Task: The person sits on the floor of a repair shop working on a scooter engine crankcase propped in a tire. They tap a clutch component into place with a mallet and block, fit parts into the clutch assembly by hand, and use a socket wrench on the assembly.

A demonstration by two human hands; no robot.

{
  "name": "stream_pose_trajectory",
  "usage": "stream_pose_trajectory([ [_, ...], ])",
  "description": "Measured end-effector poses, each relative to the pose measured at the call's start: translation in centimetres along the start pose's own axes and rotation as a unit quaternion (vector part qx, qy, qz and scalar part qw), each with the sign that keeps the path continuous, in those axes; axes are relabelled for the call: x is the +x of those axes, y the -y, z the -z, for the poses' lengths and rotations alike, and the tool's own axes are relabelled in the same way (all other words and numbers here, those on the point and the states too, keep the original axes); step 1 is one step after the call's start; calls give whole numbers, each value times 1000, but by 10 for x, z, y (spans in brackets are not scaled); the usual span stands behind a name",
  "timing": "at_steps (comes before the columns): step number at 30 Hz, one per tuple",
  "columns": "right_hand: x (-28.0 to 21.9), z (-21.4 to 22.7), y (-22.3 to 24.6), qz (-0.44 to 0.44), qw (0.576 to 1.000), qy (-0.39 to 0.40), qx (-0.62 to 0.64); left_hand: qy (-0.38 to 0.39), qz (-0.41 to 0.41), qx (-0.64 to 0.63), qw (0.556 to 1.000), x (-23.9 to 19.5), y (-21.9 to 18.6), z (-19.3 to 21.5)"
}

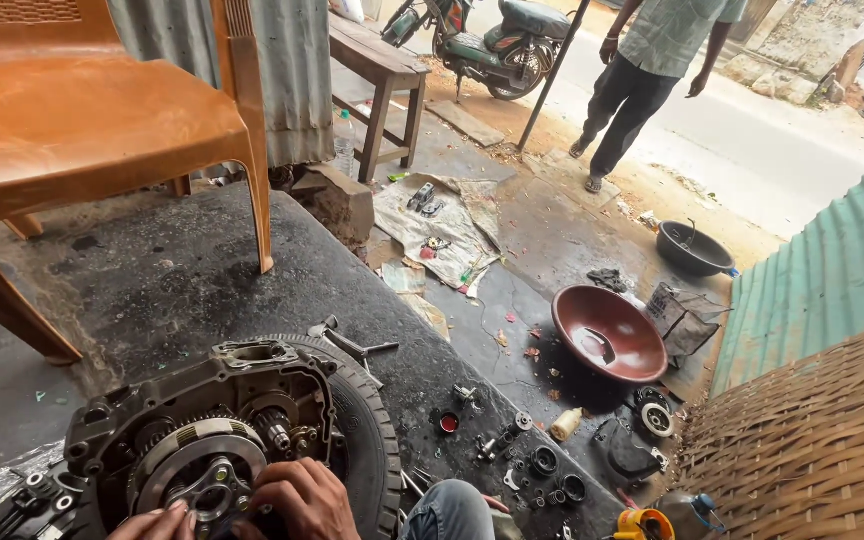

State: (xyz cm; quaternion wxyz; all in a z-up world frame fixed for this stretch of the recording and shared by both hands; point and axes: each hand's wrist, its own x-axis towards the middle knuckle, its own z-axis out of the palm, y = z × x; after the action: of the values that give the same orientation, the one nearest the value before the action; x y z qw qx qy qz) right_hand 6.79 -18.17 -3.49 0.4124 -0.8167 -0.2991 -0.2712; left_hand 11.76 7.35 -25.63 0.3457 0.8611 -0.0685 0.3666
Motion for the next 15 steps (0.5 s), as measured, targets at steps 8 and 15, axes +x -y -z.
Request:
stream_pose_trajectory([
  [8,26,30,27,18,999,12,31,-70,-16,12,997,74,-167,90],
  [15,44,41,57,43,999,-6,24,-96,19,78,992,118,-281,160],
])
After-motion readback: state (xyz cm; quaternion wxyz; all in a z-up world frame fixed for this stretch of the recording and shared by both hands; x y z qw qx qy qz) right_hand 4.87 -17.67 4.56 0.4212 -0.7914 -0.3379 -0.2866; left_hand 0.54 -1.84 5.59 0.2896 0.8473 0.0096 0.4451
